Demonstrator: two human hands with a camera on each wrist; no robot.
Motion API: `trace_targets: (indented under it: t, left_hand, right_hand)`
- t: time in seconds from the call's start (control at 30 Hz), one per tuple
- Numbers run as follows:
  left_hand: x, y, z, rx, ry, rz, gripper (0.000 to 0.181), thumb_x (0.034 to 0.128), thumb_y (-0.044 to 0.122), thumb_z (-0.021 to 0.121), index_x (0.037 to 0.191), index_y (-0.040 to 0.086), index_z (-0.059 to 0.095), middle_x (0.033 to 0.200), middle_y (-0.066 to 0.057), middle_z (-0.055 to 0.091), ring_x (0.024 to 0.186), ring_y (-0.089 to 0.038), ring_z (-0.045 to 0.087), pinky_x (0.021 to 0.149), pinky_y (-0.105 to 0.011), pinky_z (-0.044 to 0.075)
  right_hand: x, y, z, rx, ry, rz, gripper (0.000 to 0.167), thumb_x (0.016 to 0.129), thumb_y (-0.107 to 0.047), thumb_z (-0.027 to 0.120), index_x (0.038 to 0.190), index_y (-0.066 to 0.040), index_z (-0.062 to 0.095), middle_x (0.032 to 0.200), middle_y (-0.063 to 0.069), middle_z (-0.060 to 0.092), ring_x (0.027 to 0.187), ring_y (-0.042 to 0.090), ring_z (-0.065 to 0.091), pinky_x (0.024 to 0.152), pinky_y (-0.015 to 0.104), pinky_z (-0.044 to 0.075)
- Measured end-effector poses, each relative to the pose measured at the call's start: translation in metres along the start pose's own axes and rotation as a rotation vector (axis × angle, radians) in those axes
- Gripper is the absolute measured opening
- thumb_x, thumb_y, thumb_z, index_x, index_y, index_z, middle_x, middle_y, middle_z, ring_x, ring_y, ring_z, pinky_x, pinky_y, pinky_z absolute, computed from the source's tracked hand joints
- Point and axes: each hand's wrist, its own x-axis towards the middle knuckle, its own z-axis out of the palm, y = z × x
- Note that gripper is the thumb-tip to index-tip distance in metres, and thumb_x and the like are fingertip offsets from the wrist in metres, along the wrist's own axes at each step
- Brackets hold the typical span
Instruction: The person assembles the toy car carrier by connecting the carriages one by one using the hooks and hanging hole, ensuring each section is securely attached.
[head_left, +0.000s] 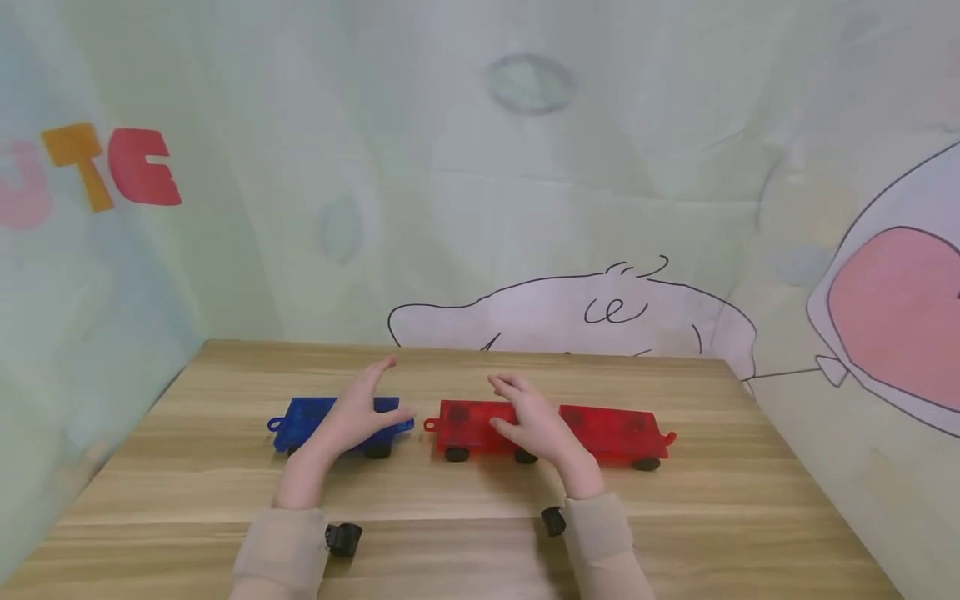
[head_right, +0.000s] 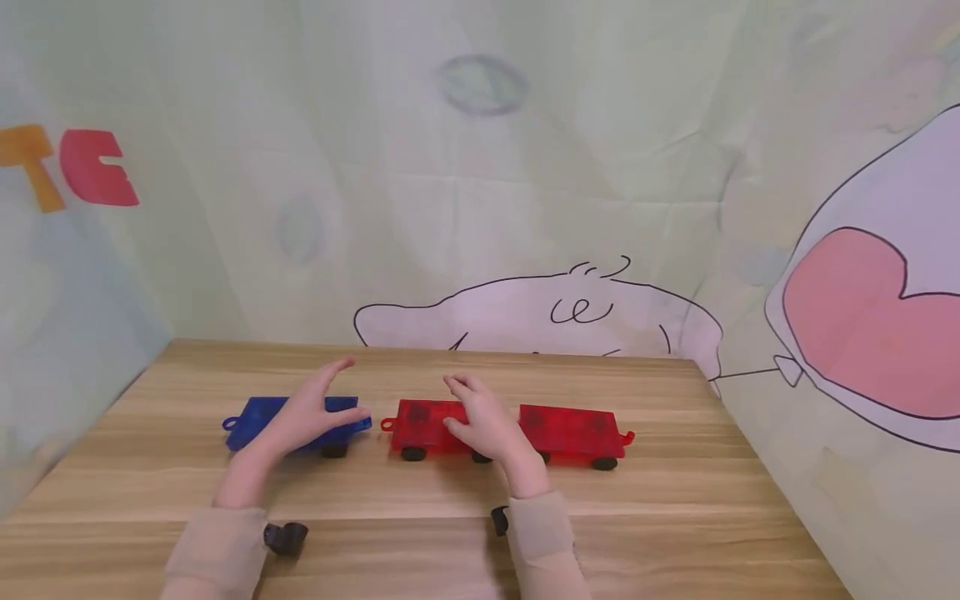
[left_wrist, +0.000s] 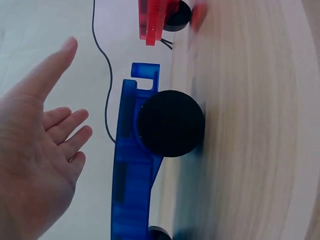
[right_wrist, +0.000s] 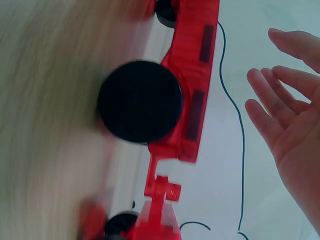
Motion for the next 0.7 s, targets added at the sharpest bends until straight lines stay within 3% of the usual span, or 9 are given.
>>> trace_targets:
  t: [0.23,0.5,0.7]
  left_hand:
    - [-0.002,-0.004,0.001,-0.019,-0.049,-0.036,0.096,0.0831,0.036,0.077,0.153,-0.001,0.023,0.156,-0.027,0.029,0.143,-0.047,0.026,0.113,-0.064,0.027]
    - [-0.001,-0.010,0.004,0.003,-0.092,-0.042,0.102,0.0784,0.035,0.082,0.152,-0.004,0.023,0.156,-0.029,0.027,0.142,-0.049,0.026,0.112,-0.065,0.028]
    - [-0.002,-0.011,0.001,-0.002,-0.115,-0.054,0.105,0.0762,0.036,0.083,0.151,-0.006,0.023,0.155,-0.030,0.027,0.142,-0.050,0.026,0.112,-0.065,0.027]
  right_hand:
    - [0.008,0.000,0.006,-0.008,-0.101,0.031,0.064,0.087,-0.011,0.072,0.144,0.001,0.044,0.145,0.017,0.046,0.127,0.032,0.053,0.103,0.047,0.048]
    - [0.006,0.004,0.009,0.011,-0.236,0.102,0.083,0.079,-0.027,0.082,0.147,-0.003,0.041,0.152,0.015,0.041,0.140,0.037,0.038,0.111,0.054,0.038]
    - [0.006,0.008,0.014,-0.010,-0.264,0.143,0.090,0.076,-0.030,0.084,0.149,-0.004,0.039,0.154,0.013,0.039,0.142,0.035,0.035,0.113,0.053,0.036]
